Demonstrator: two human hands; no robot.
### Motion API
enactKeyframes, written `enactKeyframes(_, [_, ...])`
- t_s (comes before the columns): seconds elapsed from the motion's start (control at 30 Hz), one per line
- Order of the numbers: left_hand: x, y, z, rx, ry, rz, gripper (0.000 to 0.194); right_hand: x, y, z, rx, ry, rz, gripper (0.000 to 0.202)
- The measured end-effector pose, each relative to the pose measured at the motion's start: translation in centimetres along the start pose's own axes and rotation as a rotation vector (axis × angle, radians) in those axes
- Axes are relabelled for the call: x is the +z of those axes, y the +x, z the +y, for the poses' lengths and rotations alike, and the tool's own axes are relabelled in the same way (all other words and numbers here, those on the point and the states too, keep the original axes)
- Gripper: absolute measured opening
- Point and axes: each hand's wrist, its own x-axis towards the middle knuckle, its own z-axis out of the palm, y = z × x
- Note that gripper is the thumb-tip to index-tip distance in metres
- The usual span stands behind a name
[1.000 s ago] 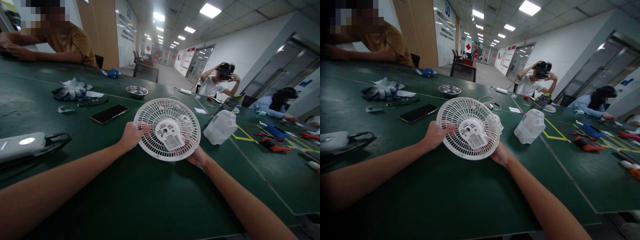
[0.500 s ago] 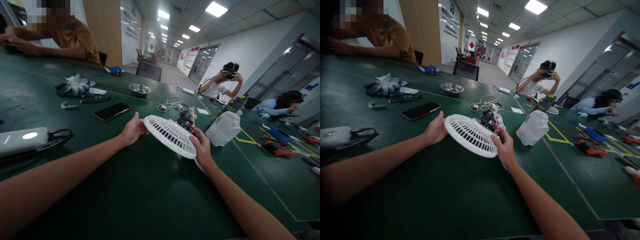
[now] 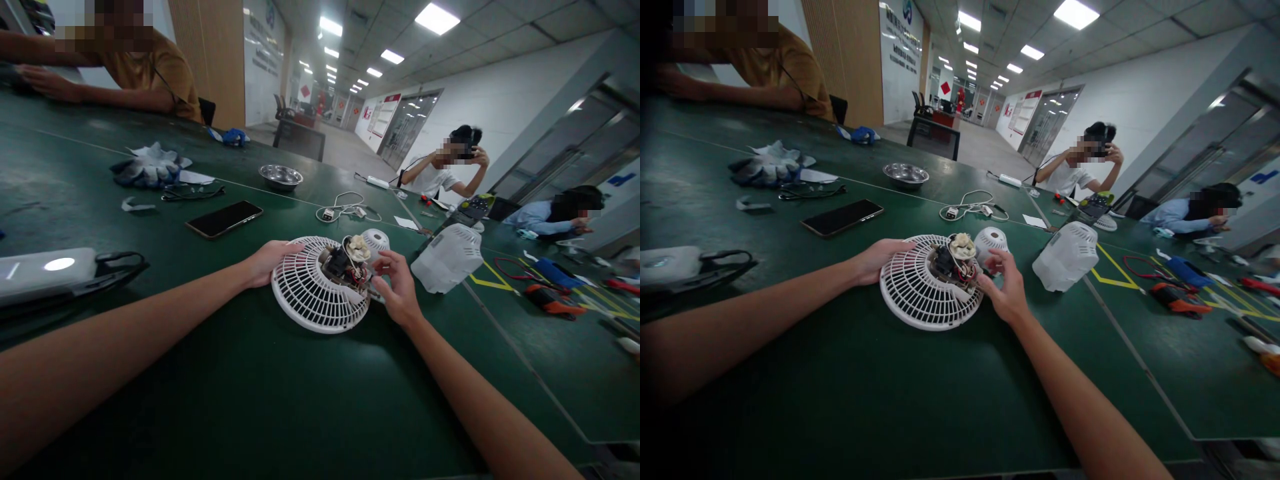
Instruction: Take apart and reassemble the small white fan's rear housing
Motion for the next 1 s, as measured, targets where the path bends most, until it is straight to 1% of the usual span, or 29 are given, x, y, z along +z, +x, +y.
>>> enactKeyframes(0.07, [0.2,-0.2,0.1,0.005,0.005,0.018,0.013,-0.3,0.5,1.2,0.037,-0.079,0.158,0.060])
enactKeyframes(0.1, [0.3,-0.2,0.1,0.012,0.013,0.026,0.013,-0.5,0.8,1.8,0.060,-0.154,0.208,0.066])
enactKeyframes(0.13, [0.3,-0.2,0.1,0.021,0.023,0.034,0.013,-0.7,1.1,2.4,0.083,-0.229,0.223,0.073])
enactKeyframes(0.2, [0.3,-0.1,-0.1,0.044,0.051,0.050,0.014,-0.9,1.6,3.5,0.125,-0.328,0.174,0.086])
enactKeyframes(0.23, [0.2,0.0,-0.3,0.059,0.069,0.055,0.016,-0.9,1.7,3.9,0.146,-0.341,0.135,0.088])
enactKeyframes(0.3, [0.1,0.3,-0.7,0.119,0.121,0.066,0.024,-0.9,2.0,4.7,0.205,-0.320,0.071,0.091])
enactKeyframes(0.33, [0.0,0.4,-0.9,0.171,0.163,0.086,0.031,-0.9,2.1,4.9,0.243,-0.295,0.058,0.092])
enactKeyframes(0.4, [-0.2,0.5,-1.2,0.297,0.285,0.140,0.052,-0.8,2.3,5.1,0.342,-0.202,0.092,0.097])
enactKeyframes(0.43, [-0.3,0.5,-1.2,0.365,0.366,0.165,0.061,-0.8,2.4,5.0,0.412,-0.110,0.138,0.099])
enactKeyframes(0.47, [-0.5,0.5,-1.2,0.426,0.460,0.178,0.066,-0.7,2.5,4.8,0.488,0.006,0.194,0.098])
enactKeyframes(0.5, [-0.5,0.4,-1.2,0.479,0.561,0.177,0.066,-0.7,2.5,4.5,0.561,0.127,0.243,0.091])
enactKeyframes(0.53, [-0.6,0.3,-1.1,0.526,0.662,0.165,0.064,-0.6,2.6,4.0,0.628,0.261,0.272,0.081])
enactKeyframes(0.57, [-0.7,0.2,-1.0,0.569,0.760,0.150,0.061,-0.6,2.6,3.5,0.683,0.403,0.273,0.070])
enactKeyframes(0.63, [-0.8,-0.1,-0.8,0.642,0.926,0.131,0.057,-0.4,2.4,2.0,0.722,0.671,0.208,0.057])
enactKeyframes(0.7, [-0.7,-0.4,-0.7,0.688,1.039,0.117,0.056,-0.2,2.0,0.5,0.649,0.854,0.159,0.052])
enactKeyframes(0.73, [-0.7,-0.5,-0.7,0.698,1.080,0.110,0.056,0.0,1.8,-0.2,0.571,0.879,0.167,0.050])
enactKeyframes(0.77, [-0.6,-0.7,-0.7,0.702,1.112,0.105,0.056,0.2,1.5,-0.9,0.478,0.842,0.180,0.050])
enactKeyframes(0.8, [-0.5,-0.8,-0.6,0.704,1.134,0.103,0.056,0.3,1.2,-1.4,0.385,0.767,0.179,0.055])
enactKeyframes(0.83, [-0.4,-1.0,-0.6,0.707,1.149,0.100,0.057,0.5,0.9,-1.8,0.304,0.674,0.158,0.064])
enactKeyframes(0.9, [-0.3,-1.3,-0.5,0.727,1.176,0.076,0.056,0.6,0.3,-2.4,0.180,0.487,0.066,0.086])
enactKeyframes(0.93, [-0.2,-1.4,-0.4,0.742,1.192,0.053,0.056,0.6,0.1,-2.6,0.132,0.405,0.015,0.094])
enactKeyframes(1.0, [0.0,-1.7,-0.1,0.777,1.235,-0.007,0.054,0.5,-0.1,-2.9,0.049,0.274,-0.052,0.099])
